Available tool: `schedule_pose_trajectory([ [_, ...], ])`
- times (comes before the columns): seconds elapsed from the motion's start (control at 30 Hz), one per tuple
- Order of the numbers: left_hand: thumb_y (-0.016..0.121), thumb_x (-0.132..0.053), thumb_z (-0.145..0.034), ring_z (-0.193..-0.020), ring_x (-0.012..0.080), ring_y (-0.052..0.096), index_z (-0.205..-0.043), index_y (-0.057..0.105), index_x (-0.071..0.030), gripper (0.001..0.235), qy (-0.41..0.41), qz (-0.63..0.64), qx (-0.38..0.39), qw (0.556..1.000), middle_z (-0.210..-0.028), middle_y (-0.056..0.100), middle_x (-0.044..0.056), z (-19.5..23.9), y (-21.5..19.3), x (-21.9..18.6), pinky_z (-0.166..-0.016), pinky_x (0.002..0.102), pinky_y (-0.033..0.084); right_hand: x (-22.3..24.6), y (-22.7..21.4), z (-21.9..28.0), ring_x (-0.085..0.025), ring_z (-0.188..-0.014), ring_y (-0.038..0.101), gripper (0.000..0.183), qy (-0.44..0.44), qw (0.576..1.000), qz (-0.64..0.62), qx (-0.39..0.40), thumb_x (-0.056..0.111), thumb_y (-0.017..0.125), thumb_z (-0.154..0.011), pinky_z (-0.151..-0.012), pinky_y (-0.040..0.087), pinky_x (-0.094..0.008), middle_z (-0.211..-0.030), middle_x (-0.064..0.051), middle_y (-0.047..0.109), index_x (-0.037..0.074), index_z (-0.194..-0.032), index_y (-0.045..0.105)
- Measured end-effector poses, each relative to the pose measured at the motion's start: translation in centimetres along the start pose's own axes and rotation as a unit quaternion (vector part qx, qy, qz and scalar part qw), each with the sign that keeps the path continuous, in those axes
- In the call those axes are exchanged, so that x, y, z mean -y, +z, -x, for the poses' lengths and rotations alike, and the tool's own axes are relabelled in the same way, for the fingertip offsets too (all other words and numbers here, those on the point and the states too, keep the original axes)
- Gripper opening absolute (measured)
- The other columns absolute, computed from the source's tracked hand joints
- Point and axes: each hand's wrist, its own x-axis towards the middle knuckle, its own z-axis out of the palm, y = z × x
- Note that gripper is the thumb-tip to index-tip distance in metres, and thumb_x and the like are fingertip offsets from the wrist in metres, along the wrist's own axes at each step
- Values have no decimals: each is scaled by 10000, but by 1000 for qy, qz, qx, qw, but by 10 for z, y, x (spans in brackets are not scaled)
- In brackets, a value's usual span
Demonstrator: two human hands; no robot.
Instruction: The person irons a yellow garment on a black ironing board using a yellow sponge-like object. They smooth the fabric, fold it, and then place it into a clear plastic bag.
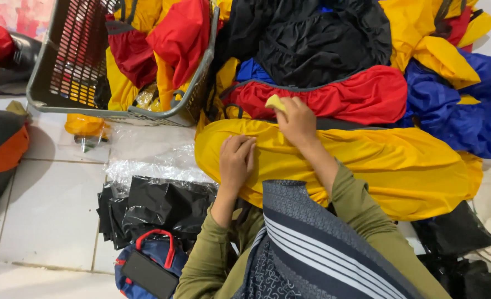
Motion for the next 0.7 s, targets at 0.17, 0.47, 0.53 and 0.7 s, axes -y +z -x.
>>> schedule_pose_trajectory([
  [0.17,909,-255,-796,-1296,426,508,-1187,775,-222,414,-30,85,29,995,-1244,652,71,-27,-39,44,-1075,558,414,81,-23,60,-295,-981,624,168,-134,982,-135,24,198,657,-899,-823,527,-371,-1050,-52,603,129,-1045,703],
  [0.47,953,-205,-716,-1086,364,655,-951,830,-177,267,-179,183,159,954,-1029,714,50,-48,-39,64,-887,432,599,127,-59,107,-157,-730,530,131,-338,937,-62,-56,172,719,-899,-606,444,-283,-881,40,541,216,-829,617],
  [0.53,922,-195,-731,-945,291,651,-850,798,-175,172,-180,164,148,959,-906,673,25,-51,-25,67,-808,388,592,134,-59,85,-173,-759,540,34,-309,947,-63,-67,191,655,-940,-607,439,-296,-936,24,554,195,-907,652],
  [0.7,875,-246,-800,-761,217,662,-810,740,-180,151,-194,102,162,962,-768,619,-16,-58,-6,82,-703,347,575,132,-32,80,-231,-740,528,79,-310,946,21,-96,138,609,-941,-552,386,-346,-911,-32,539,120,-981,674],
])
